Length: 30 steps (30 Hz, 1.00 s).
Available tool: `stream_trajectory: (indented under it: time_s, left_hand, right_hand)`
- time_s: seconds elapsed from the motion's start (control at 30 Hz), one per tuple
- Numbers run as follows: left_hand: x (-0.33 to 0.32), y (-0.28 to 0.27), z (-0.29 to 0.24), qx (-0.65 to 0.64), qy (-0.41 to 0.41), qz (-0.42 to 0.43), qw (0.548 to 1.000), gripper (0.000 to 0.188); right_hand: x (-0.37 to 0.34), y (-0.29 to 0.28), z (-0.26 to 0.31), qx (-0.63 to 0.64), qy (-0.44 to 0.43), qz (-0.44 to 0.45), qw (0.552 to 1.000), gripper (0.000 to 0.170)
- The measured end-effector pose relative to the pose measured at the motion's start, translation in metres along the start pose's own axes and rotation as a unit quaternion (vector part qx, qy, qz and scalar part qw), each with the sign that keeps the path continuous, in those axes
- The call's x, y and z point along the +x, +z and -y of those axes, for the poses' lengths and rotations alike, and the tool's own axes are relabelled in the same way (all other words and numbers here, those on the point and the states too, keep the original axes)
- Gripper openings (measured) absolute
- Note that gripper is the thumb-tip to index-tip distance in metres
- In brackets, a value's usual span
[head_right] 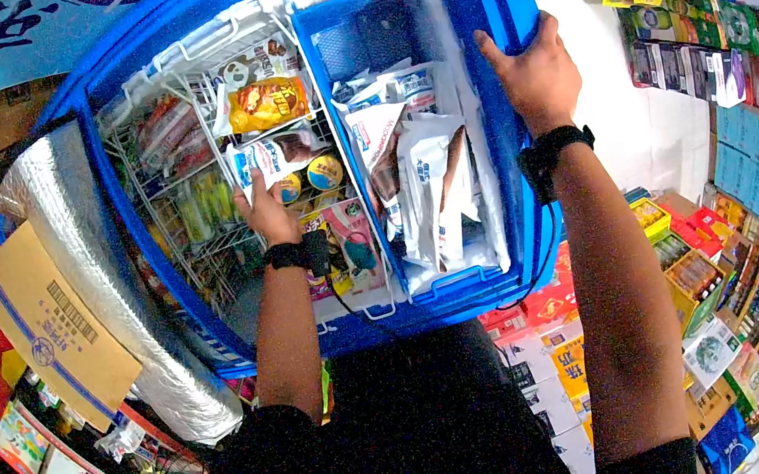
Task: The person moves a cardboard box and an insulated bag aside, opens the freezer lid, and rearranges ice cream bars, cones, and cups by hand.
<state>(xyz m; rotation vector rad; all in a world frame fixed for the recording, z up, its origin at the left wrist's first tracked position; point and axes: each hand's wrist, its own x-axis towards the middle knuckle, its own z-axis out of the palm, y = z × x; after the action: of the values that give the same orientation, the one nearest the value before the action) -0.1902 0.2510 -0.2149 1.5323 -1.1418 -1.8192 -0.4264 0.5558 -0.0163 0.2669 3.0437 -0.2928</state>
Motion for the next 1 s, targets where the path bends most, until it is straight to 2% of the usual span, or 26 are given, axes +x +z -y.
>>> stream_trajectory:
  time_s: [0.07, 0.2, 0.23, 0.33, 0.37, 0.47, 0.57, 0.67, 0.77, 0.87, 0.93, 0.97, 1.0]
  left_hand:
    - [0.006, -0.011, 0.008, 0.063, 0.119, 0.043, 0.99, 0.026]
    - [-0.014, 0.001, -0.024, 0.244, 0.272, -0.005, 0.931, 0.031]
    - [-0.005, -0.004, -0.02, 0.255, 0.275, -0.019, 0.927, 0.033]
    - [0.001, -0.014, -0.021, 0.39, 0.348, -0.054, 0.851, 0.035]
    - [0.008, -0.019, -0.019, 0.414, 0.344, -0.054, 0.841, 0.035]
    - [-0.006, -0.013, -0.041, 0.427, 0.235, -0.03, 0.873, 0.036]
    - [0.001, -0.016, -0.043, 0.378, 0.318, 0.016, 0.869, 0.039]
    - [0.012, -0.023, -0.057, 0.518, 0.397, 0.073, 0.754, 0.045]
    - [0.023, -0.022, -0.071, 0.55, 0.347, 0.117, 0.75, 0.037]
    - [0.017, -0.012, -0.087, 0.582, 0.326, 0.14, 0.731, 0.036]
    - [0.012, -0.01, -0.099, 0.596, 0.34, 0.149, 0.712, 0.04]
    - [0.01, -0.012, -0.104, 0.6, 0.336, 0.163, 0.707, 0.041]
    - [0.014, -0.013, -0.103, 0.602, 0.335, 0.165, 0.706, 0.04]
  right_hand:
    - [0.0, 0.001, -0.002, 0.007, -0.006, -0.001, 1.0, 0.088]
    - [0.0, 0.002, -0.002, -0.003, -0.006, -0.004, 1.0, 0.089]
    - [0.001, 0.002, -0.002, -0.001, -0.005, -0.002, 1.0, 0.089]
    - [-0.001, 0.004, -0.006, -0.008, -0.005, 0.0, 1.0, 0.09]
    - [0.002, 0.005, -0.006, -0.01, -0.009, -0.004, 1.0, 0.09]
    - [0.0, 0.002, -0.004, 0.006, -0.016, -0.008, 1.0, 0.091]
    - [0.002, 0.008, -0.008, -0.008, -0.017, -0.019, 1.0, 0.091]
    - [-0.002, -0.004, 0.001, 0.009, 0.005, 0.023, 1.0, 0.093]
    - [-0.006, 0.009, -0.009, -0.013, -0.126, -0.125, 0.984, 0.089]
    - [-0.022, 0.011, -0.007, -0.056, -0.27, -0.255, 0.927, 0.082]
    - [-0.061, 0.012, 0.023, 0.089, -0.366, -0.174, 0.91, 0.069]
    - [-0.085, 0.025, 0.034, 0.135, -0.38, -0.102, 0.909, 0.063]
    - [-0.104, 0.047, 0.042, 0.173, -0.303, 0.053, 0.936, 0.062]
